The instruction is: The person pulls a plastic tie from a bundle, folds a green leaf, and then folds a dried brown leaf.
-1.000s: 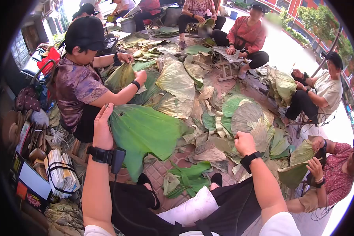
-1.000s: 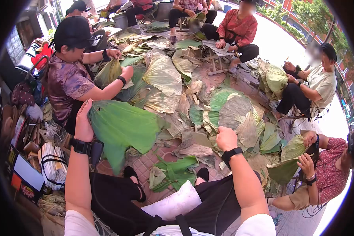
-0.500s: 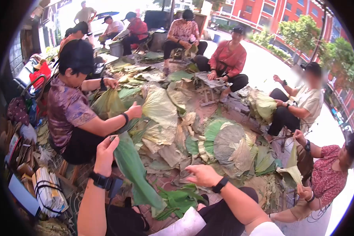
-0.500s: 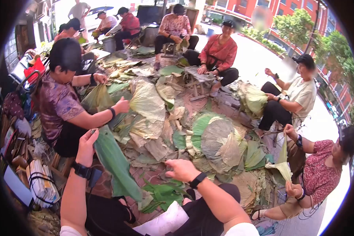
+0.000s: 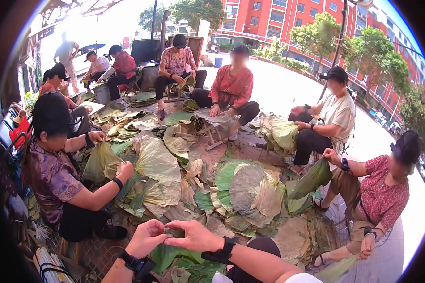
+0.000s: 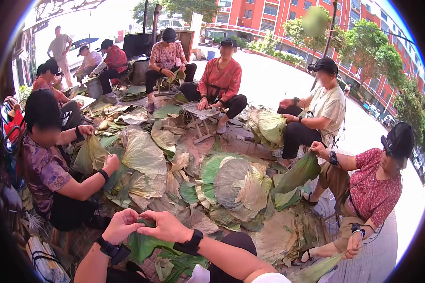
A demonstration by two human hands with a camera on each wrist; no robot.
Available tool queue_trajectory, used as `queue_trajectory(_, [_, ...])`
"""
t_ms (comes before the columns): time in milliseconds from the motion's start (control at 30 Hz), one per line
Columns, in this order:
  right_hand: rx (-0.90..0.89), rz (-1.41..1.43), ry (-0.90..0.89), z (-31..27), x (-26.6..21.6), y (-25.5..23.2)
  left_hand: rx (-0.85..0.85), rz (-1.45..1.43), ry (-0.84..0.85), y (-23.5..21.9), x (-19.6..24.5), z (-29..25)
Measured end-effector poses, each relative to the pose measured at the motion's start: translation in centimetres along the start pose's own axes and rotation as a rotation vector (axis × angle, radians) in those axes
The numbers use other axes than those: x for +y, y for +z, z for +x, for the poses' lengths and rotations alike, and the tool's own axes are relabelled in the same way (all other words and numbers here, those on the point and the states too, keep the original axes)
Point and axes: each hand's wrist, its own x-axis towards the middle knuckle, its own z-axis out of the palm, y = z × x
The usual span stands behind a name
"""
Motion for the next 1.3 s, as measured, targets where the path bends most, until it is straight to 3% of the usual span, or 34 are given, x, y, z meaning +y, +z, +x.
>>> queue_trajectory(100, [0.014, -0.017, 0.092, -0.1, -0.2, -0.8, -0.006, 0.084, -0.005, -0.6, -0.5, 0.7])
queue_trajectory(467, [0.181, 0.123, 0.132, -0.5, 0.7, -2.3, -0.003, 0.190, 0.037, -1.5, -1.1, 1.8])
queue_trajectory(633, [0.276, -0.130, 0.081, -0.7, 0.2, -2.5, -0.045, 0.199, -0.024, -0.9, -0.2, 1.3])
queue_trajectory(767, [0.248, -0.081, 0.083, -0.6, -0.1, -2.1, -0.092, 0.222, -0.025, 0.1, 0.4, 0.5])
queue_trajectory(900, [0.323, -0.044, 0.132, -0.5, -0.6, -1.7, 0.025, 0.146, 0.147, -1.5, -1.2, 1.2])
queue_trajectory(1000, [0.339, 0.036, 0.136, -0.4, 0.4, -1.5, 0.338, 0.355, 0.261, -2.5, -0.9, 0.8])
queue_trajectory(1100, [0.402, 0.063, 0.140, -0.3, 0.4, -1.0, 0.339, 0.328, 0.235, -2.2, -0.4, 0.0])
queue_trajectory(1167, [0.455, 0.097, 0.154, -0.2, 0.0, -0.1, 0.201, 0.293, 0.168, -1.0, -0.9, -0.5])
queue_trajectory(1233, [0.317, 0.234, 0.168, -0.4, -0.7, 1.4, 0.187, 0.228, 0.192, 0.6, -1.8, -0.4])
queue_trajectory(1300, [0.145, 0.206, 0.023, -0.5, -1.0, 2.9, 0.214, 0.240, 0.195, 1.1, -1.0, -0.6])
